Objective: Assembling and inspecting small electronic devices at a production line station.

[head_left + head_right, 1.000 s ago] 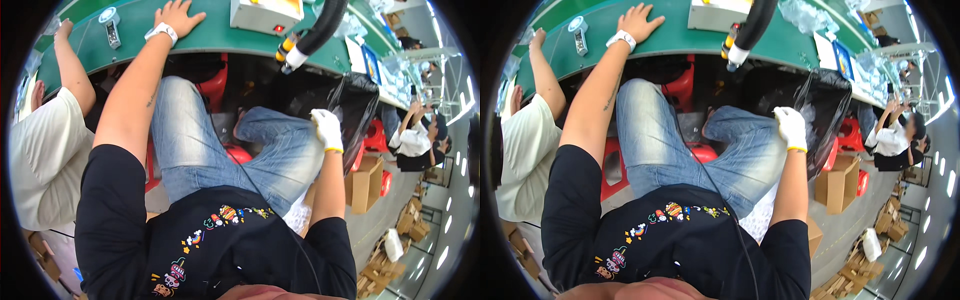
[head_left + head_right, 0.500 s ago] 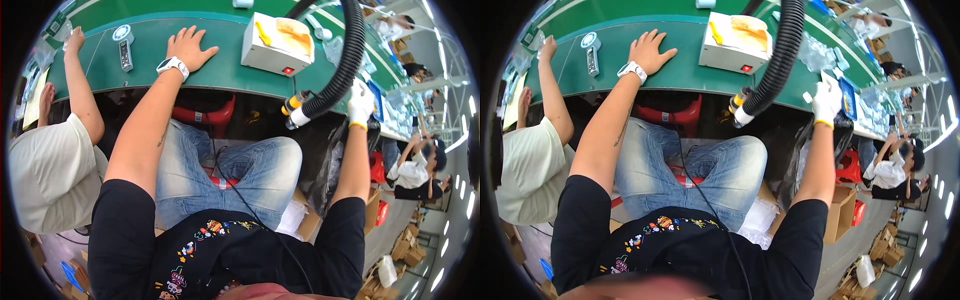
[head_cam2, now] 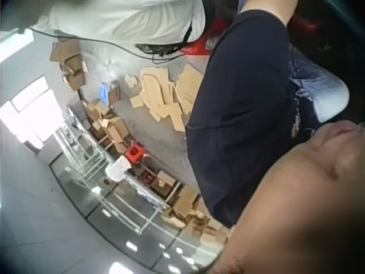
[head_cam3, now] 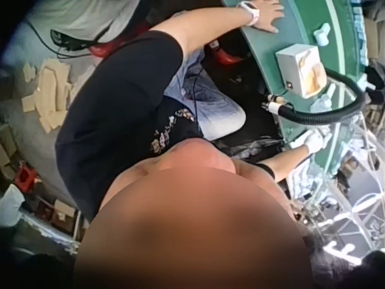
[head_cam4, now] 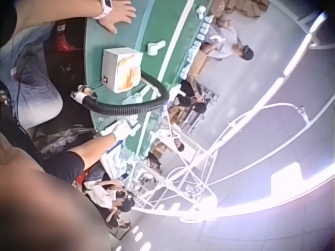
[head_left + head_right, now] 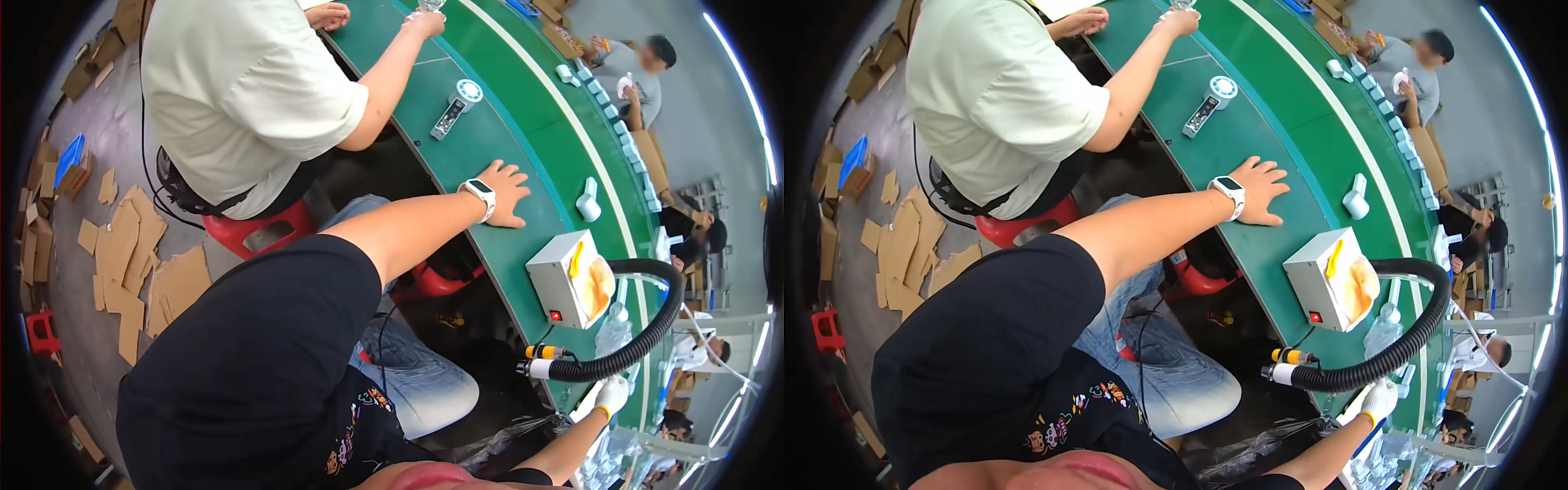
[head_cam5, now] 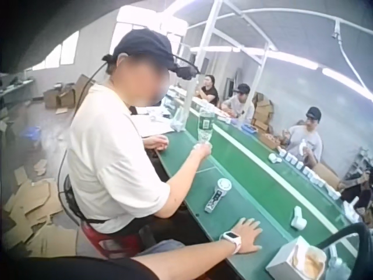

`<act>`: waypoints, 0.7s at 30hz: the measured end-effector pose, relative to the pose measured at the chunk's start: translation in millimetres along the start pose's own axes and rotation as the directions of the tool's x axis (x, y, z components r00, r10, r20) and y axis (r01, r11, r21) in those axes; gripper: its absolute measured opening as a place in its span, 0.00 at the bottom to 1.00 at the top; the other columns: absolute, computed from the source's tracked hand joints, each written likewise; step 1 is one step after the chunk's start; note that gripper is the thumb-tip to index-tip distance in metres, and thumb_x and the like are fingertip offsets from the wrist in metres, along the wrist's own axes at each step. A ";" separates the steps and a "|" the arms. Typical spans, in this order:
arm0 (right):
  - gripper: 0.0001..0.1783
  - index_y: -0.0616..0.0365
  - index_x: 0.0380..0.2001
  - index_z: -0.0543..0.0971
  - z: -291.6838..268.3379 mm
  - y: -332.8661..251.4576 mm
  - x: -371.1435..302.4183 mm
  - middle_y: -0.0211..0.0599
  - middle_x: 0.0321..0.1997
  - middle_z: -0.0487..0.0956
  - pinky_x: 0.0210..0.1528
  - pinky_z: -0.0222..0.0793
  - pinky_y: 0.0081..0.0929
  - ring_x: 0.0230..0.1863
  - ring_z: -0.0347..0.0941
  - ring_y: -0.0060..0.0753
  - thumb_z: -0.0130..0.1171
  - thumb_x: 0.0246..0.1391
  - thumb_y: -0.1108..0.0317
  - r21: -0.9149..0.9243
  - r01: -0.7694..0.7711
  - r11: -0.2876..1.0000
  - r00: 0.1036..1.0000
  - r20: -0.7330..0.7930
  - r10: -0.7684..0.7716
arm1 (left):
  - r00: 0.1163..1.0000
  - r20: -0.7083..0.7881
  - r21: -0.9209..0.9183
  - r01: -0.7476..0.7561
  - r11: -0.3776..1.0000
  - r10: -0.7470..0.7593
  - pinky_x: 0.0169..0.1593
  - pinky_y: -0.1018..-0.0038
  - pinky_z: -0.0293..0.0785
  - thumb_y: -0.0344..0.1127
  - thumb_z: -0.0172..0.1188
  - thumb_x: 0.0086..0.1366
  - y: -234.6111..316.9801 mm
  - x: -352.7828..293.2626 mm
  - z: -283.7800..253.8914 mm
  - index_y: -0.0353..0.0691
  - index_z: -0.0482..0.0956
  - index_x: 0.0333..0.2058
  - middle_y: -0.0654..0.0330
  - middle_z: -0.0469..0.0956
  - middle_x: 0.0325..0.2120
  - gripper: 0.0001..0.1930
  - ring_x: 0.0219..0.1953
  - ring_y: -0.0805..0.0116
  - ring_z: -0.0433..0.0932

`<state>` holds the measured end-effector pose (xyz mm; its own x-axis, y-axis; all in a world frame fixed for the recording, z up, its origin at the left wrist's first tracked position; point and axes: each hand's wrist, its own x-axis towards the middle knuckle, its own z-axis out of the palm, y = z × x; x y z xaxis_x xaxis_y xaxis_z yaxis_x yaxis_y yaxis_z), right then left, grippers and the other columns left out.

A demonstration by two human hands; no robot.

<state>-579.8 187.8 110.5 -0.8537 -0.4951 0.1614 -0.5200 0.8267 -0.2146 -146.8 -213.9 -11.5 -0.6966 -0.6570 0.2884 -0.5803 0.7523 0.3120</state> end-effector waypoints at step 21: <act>0.21 0.64 0.57 0.69 39.3 -134.4 -297.5 0.39 0.45 0.79 0.48 0.75 0.28 0.45 0.77 0.30 0.58 0.61 0.79 0.934 0.292 0.206 0.953 -0.266 -0.146 | 0.997 0.066 -0.978 0.057 0.201 0.042 0.51 0.68 0.78 0.44 0.62 0.72 87.2 -235.4 -5.6 0.39 0.82 0.47 0.56 0.85 0.42 0.14 0.44 0.70 0.82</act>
<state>-257.0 213.5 53.5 -0.7300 -0.5217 0.4415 -0.3822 -0.2240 -0.8965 -31.0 6.1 -47.1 -0.7466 -0.6202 0.2406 0.2568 0.0649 0.9643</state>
